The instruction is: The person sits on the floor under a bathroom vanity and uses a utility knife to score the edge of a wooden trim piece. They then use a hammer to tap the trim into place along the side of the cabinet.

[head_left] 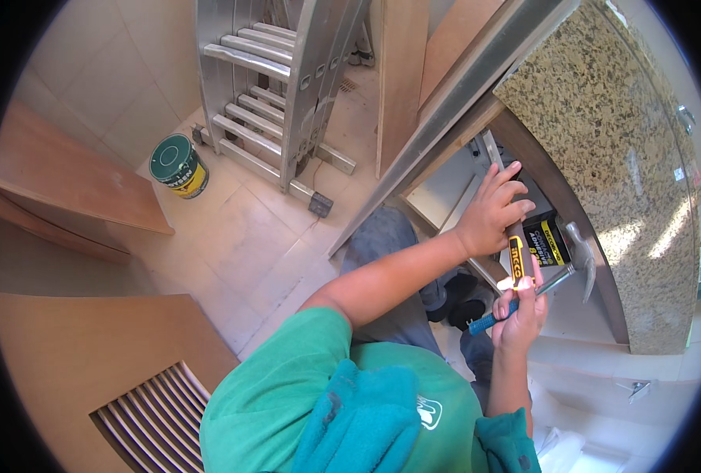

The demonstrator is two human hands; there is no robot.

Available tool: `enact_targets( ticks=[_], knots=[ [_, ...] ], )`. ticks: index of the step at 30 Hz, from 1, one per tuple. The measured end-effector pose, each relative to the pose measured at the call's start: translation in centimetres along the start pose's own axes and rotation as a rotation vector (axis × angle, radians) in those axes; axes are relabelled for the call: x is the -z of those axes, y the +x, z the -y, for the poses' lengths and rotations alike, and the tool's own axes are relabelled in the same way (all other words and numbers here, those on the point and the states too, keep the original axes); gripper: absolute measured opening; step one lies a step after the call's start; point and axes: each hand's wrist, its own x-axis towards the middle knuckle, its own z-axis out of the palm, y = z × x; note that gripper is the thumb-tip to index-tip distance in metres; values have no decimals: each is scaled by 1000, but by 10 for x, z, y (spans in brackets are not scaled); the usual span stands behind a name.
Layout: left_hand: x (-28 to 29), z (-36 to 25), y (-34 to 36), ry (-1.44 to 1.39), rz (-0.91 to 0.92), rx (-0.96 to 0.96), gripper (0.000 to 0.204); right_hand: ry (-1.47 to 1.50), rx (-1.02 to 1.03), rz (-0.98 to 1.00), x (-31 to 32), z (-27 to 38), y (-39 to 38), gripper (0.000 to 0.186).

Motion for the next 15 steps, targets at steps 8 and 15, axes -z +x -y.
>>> enact_targets(
  ticks=[8,15],
  knots=[
    [4,-28,-34,-223,-275,560,75,7,8,-49,23,4,-19,55],
    [-3,-10,24,-1314,-388,1068,29,15,-11,-19,15,5,-9,59]
  ],
)
